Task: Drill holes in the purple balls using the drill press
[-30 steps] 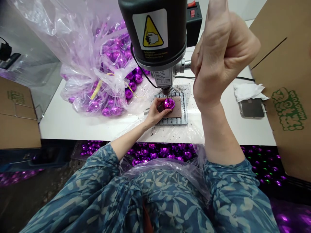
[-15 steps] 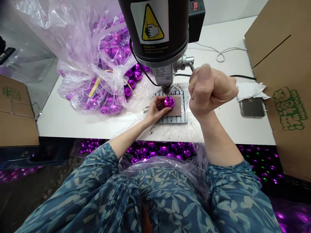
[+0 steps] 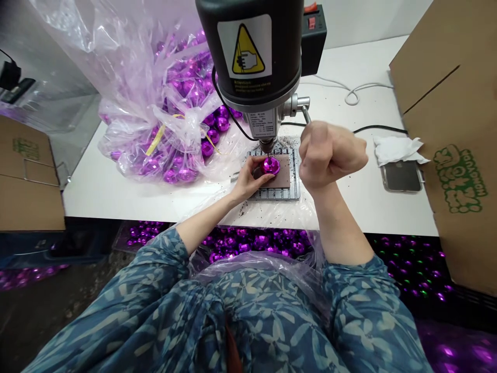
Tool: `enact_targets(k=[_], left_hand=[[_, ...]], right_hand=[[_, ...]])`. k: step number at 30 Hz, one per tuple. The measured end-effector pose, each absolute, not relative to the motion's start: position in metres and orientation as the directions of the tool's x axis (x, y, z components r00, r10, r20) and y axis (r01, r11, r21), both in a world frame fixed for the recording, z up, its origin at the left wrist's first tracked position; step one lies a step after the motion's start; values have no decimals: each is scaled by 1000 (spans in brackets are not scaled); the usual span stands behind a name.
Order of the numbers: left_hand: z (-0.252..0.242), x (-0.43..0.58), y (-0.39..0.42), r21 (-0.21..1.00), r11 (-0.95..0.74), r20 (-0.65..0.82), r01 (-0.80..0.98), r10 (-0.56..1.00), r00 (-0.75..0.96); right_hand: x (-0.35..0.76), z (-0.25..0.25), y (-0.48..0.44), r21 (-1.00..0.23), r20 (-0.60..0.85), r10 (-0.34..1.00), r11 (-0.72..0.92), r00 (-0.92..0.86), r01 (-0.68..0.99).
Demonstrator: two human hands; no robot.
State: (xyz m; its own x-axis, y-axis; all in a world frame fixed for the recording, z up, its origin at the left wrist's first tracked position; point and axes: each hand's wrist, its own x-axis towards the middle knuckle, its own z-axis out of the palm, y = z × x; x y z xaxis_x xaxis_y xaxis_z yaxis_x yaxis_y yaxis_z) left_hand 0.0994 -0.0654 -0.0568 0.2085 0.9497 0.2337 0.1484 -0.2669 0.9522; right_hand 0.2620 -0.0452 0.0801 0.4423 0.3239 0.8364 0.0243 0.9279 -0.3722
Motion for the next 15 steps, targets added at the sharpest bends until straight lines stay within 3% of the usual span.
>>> enact_targets(k=[5, 8, 10, 13, 15], left_hand=[[-54, 98, -66, 944, -277, 241, 178, 950, 199], [-39, 84, -83, 892, -352, 310, 285, 933, 183], [-22, 66, -105, 837, -416, 302, 354, 893, 334], [6, 33, -141, 809, -450, 5, 379, 650, 760], [20, 14, -151, 811, -410, -184, 418, 499, 847]], right_hand=[[256, 147, -43, -518, 783, 488, 855, 386, -29], [259, 162, -25, -577, 738, 562, 813, 374, -83], [261, 162, -18, -591, 713, 587, 797, 384, -122], [263, 158, -18, -586, 711, 592, 797, 380, -146], [262, 158, -21, -609, 700, 610, 782, 372, -134]])
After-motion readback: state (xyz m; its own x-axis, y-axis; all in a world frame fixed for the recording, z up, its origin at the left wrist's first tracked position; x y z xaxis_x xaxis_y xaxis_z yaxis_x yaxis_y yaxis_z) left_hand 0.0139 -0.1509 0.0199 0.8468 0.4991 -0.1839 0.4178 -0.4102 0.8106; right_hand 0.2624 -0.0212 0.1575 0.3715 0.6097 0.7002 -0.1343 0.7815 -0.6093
